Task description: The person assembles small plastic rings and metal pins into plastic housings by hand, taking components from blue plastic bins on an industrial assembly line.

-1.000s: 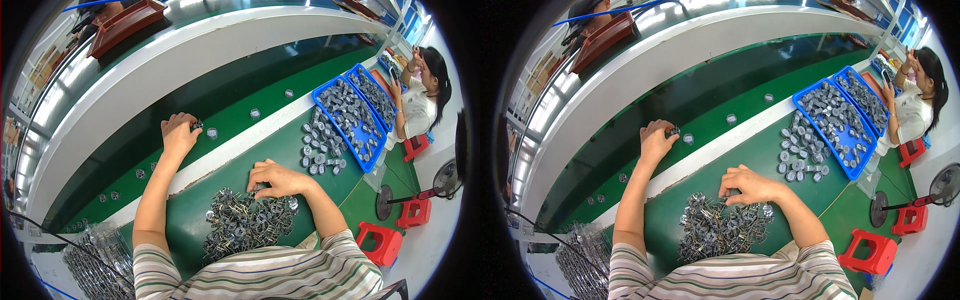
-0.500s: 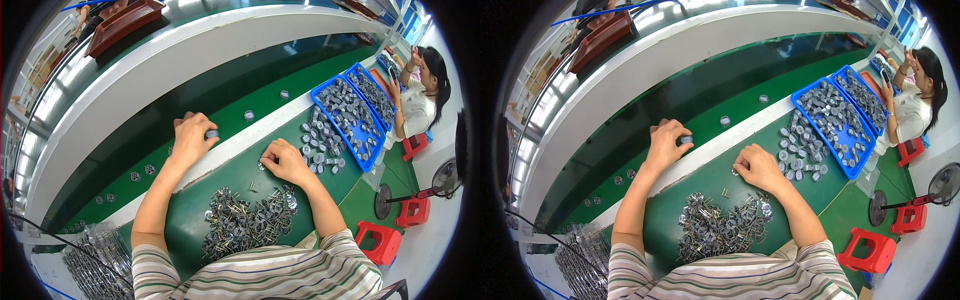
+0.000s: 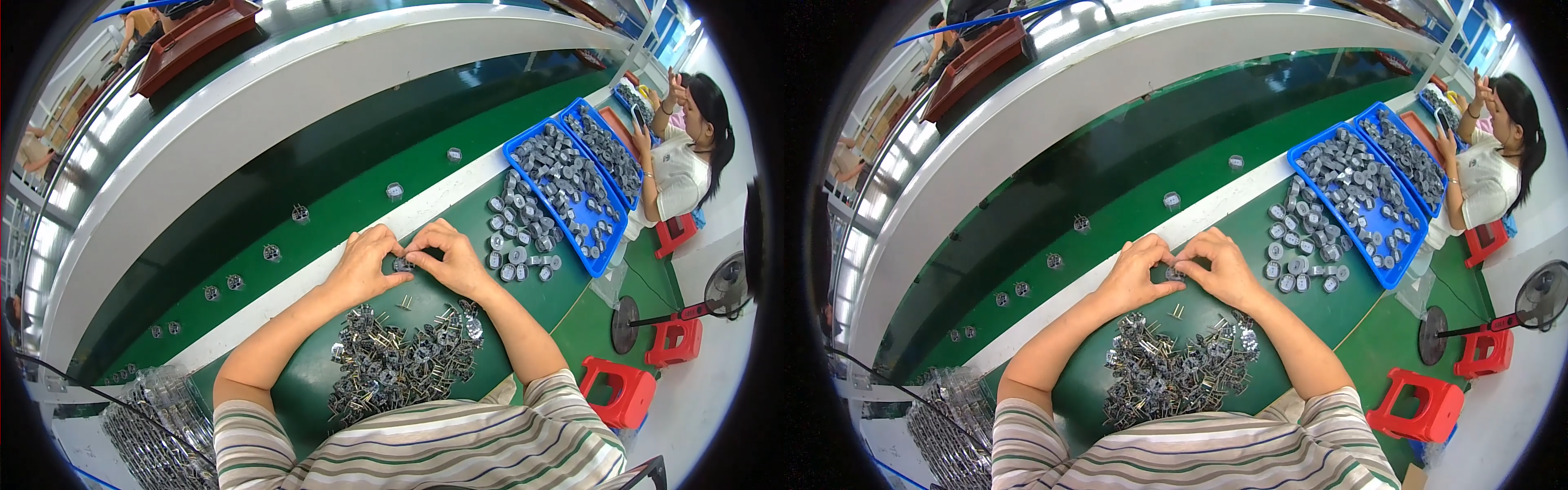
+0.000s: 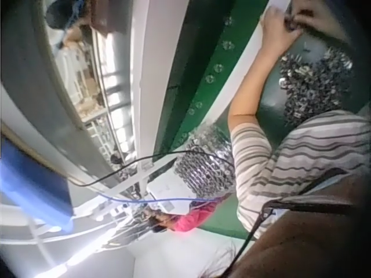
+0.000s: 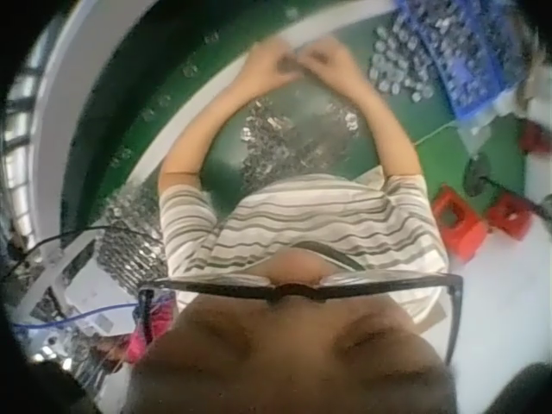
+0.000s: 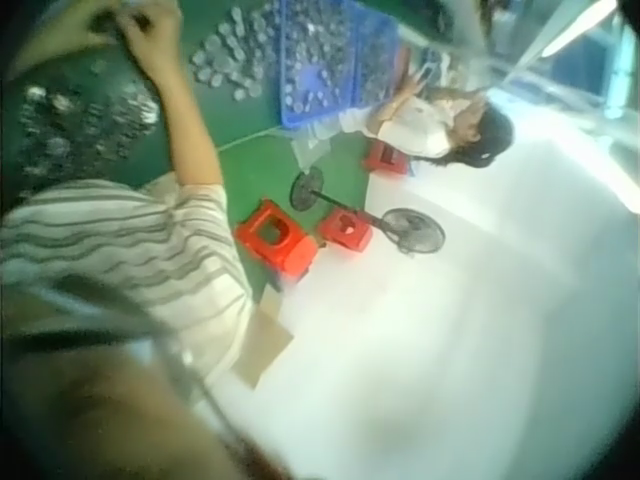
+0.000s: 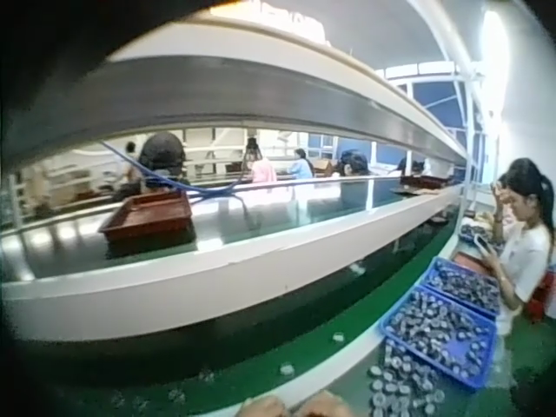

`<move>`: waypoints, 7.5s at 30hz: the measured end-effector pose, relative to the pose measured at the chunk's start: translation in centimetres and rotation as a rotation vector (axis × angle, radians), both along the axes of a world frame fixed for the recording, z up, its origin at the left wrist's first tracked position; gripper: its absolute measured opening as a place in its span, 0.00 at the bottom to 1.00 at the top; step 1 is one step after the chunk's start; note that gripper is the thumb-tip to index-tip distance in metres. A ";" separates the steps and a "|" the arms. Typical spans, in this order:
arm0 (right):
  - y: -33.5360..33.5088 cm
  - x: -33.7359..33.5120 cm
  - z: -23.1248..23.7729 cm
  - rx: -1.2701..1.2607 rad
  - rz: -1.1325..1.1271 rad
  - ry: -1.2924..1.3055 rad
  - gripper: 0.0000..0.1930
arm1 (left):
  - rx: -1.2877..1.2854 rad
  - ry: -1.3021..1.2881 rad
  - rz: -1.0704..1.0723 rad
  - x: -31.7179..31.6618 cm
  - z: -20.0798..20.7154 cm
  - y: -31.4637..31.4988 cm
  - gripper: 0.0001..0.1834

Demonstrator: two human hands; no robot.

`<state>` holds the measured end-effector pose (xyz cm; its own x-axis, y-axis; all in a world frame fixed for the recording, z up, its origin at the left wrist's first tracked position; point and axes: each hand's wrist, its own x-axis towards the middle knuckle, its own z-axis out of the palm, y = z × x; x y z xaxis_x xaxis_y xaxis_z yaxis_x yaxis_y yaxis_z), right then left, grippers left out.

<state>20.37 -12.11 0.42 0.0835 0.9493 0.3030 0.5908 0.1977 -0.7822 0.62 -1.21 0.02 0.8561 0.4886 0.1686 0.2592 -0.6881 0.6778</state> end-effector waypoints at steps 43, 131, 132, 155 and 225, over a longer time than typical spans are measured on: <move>-2.6 -1.5 2.3 -0.103 0.409 -0.243 0.08 | 0.090 -0.063 -0.148 -0.6 1.6 0.9 0.27; -2.5 -1.1 3.1 -0.520 0.712 0.047 0.08 | 0.313 0.378 0.136 -5.5 3.3 6.7 0.17; -2.6 -0.6 2.9 -0.522 0.704 0.049 0.08 | 0.329 0.359 0.141 -5.3 3.3 6.7 0.16; -1.7 2.3 2.1 -0.329 -0.319 -0.397 0.08 | -0.044 0.062 0.070 -0.8 0.9 2.0 0.21; -0.6 2.2 0.9 -0.150 0.263 -0.082 0.07 | 0.113 -0.018 0.480 -4.6 1.1 9.8 0.19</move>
<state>22.61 -12.75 1.34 -0.1901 0.9698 0.1531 0.5970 0.2380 -0.7661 -3.95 8.63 1.14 0.5354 0.8048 0.2562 0.5537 -0.5635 0.6131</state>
